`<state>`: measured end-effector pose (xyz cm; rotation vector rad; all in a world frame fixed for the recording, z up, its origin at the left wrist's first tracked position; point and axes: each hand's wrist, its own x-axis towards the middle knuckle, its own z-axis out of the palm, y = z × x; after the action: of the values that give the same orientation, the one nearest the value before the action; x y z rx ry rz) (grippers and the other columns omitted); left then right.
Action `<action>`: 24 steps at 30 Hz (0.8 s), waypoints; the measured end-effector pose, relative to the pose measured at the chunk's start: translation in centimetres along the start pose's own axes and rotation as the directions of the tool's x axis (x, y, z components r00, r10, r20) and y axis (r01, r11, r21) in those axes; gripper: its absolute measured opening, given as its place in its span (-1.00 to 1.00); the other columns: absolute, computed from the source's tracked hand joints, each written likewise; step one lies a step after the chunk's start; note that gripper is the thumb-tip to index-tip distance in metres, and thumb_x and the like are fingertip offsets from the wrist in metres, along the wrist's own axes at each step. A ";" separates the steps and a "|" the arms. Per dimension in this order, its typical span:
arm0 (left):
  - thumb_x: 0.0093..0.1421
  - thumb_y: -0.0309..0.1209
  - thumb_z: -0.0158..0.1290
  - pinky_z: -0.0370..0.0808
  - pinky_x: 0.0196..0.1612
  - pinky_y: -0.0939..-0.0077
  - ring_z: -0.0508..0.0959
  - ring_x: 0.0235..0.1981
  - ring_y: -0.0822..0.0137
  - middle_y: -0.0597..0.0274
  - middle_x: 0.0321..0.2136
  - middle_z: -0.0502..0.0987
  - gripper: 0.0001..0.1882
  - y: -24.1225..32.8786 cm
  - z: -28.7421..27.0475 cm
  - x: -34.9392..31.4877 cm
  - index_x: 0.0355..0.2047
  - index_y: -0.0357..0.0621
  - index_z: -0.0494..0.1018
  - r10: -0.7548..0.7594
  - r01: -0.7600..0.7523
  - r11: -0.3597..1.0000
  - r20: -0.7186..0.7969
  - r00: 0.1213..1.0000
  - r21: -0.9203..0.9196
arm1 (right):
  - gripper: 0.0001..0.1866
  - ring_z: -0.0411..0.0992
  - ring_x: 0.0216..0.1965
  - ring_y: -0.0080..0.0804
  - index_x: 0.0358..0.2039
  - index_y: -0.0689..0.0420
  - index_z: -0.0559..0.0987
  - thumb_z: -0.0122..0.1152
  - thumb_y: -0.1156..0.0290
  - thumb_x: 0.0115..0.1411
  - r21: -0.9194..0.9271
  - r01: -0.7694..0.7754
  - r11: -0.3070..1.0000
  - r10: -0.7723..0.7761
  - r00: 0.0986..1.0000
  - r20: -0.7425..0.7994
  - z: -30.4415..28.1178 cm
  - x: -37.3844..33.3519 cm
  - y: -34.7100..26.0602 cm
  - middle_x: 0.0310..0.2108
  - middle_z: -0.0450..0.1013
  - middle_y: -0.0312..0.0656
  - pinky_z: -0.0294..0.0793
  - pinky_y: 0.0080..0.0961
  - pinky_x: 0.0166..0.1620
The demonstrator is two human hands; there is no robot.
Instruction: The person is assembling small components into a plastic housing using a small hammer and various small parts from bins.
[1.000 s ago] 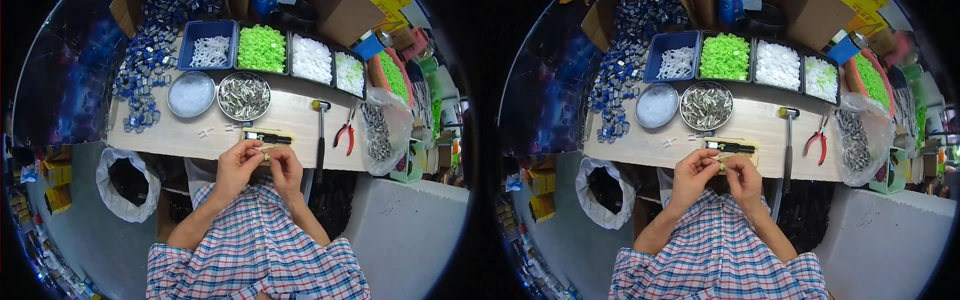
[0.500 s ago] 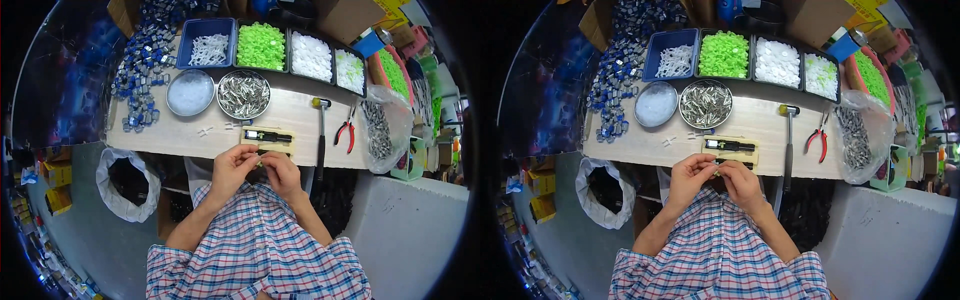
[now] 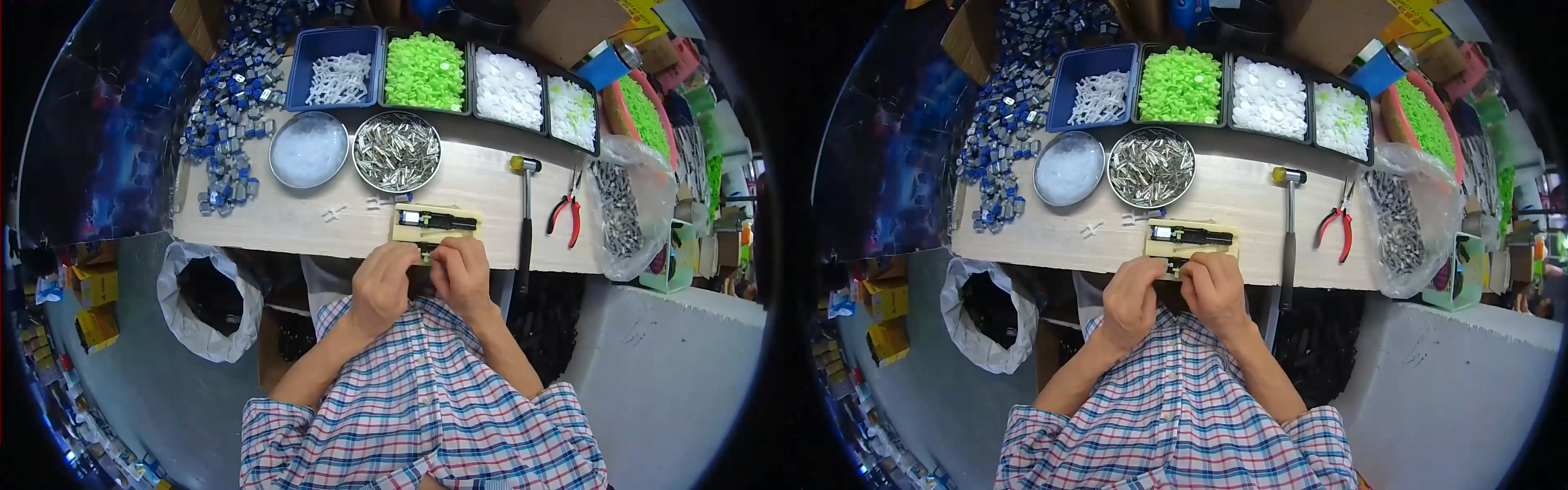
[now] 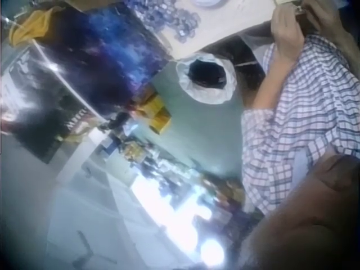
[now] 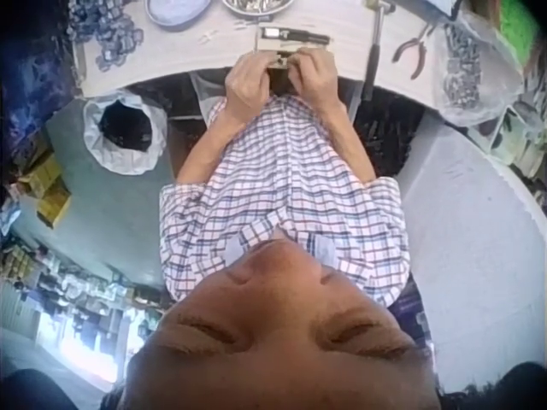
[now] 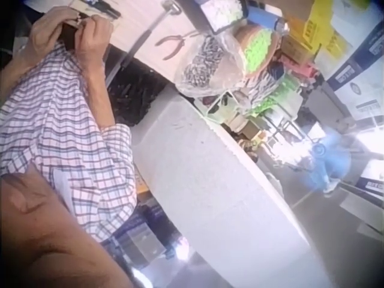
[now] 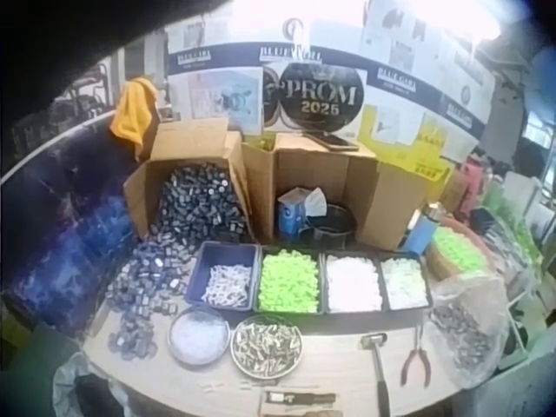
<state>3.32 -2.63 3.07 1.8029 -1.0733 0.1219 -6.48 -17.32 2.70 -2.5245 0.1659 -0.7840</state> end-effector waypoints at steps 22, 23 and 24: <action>0.16 -0.36 0.14 0.01 0.45 -0.31 0.30 0.33 0.06 0.19 0.08 0.45 -0.89 -6.5 1.9 -3.4 -0.28 0.03 0.53 0.471 -0.576 0.775 0.370 0.801 0.261 | -0.81 0.45 -0.26 -0.08 -0.35 0.23 0.56 0.29 0.70 0.00 0.196 -0.174 0.965 0.148 0.979 0.142 -0.7 1.3 0.9 -0.31 0.47 -0.08 0.49 -0.27 -0.20; 0.17 -0.38 0.12 0.05 0.44 -0.29 0.34 0.31 0.06 0.17 0.07 0.47 -0.89 -6.4 1.8 -3.0 -0.27 0.01 0.52 0.465 -0.536 0.816 0.307 0.831 0.214 | -0.84 0.47 -0.29 -0.13 -0.35 0.24 0.56 0.29 0.70 0.03 0.230 -0.195 0.954 0.181 0.980 0.081 -0.9 1.8 1.4 -0.32 0.48 -0.08 0.50 -0.32 -0.22; 0.18 -0.40 0.11 0.09 0.43 -0.27 0.38 0.29 0.07 0.15 0.06 0.49 -0.89 -5.8 1.4 -2.2 -0.27 -0.01 0.50 0.450 -0.493 0.855 0.245 0.859 0.162 | -0.86 0.49 -0.32 -0.18 -0.36 0.26 0.56 0.28 0.71 0.06 0.265 -0.213 0.940 0.215 0.976 0.023 -1.1 2.3 1.8 -0.33 0.50 -0.08 0.50 -0.36 -0.25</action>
<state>5.67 -1.73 -2.79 1.7296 -1.6982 0.3785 -5.16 -19.92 3.77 -2.2064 0.3107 -0.6772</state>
